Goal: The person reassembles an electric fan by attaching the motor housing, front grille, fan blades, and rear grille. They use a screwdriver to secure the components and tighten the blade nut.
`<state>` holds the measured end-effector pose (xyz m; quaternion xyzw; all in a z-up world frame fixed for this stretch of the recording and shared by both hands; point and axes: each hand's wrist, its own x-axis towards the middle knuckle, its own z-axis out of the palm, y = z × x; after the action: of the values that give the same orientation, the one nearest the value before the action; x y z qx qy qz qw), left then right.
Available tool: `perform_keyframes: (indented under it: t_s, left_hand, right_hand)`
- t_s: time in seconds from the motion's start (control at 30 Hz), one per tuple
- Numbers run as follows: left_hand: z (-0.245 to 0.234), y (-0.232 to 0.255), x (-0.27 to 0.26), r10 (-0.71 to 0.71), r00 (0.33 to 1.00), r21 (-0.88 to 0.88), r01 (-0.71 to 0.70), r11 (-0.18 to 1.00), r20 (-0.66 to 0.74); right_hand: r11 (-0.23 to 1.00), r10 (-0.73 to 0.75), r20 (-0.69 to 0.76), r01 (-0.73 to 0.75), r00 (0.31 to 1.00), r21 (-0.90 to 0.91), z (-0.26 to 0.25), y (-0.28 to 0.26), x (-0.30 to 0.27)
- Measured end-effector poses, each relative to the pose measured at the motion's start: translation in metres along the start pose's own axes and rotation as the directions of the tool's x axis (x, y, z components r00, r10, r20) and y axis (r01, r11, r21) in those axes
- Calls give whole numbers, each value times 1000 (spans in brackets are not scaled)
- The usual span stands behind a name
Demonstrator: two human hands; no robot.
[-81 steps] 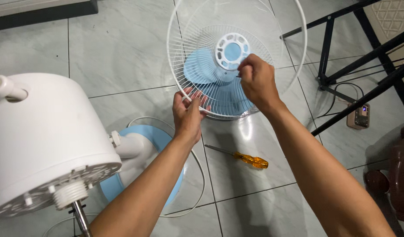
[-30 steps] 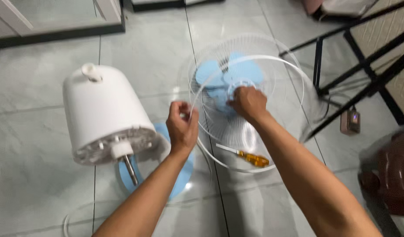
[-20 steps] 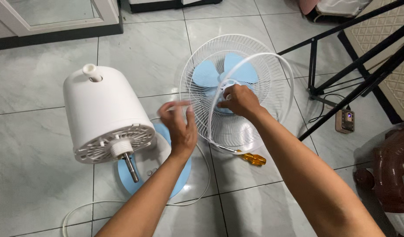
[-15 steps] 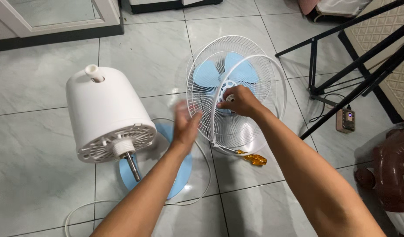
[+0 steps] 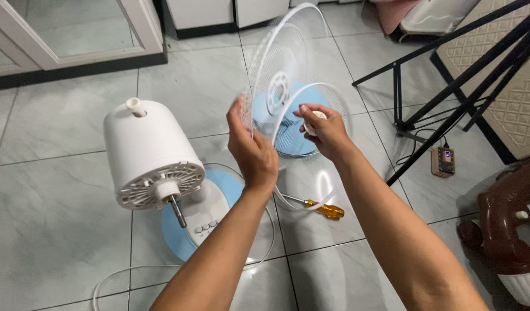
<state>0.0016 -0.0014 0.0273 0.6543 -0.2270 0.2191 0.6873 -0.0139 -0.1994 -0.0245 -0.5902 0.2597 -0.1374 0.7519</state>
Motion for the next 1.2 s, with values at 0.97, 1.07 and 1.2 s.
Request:
perform_keyframes:
  t_s: [0.97, 1.07, 1.2]
  left_hand:
    - [-157, 119, 161, -440, 791, -214, 560, 800, 424]
    - [-193, 119, 135, -567, 737, -282, 670, 687, 368]
    - [-222, 117, 102, -635, 718, -390, 692, 607, 286]
  right_hand:
    - [994, 79, 201, -91, 976, 54, -19, -74, -33]
    - [997, 51, 262, -65, 964, 46, -18, -117, -70]
    - [1000, -25, 508, 20, 861, 14, -3, -153, -116]
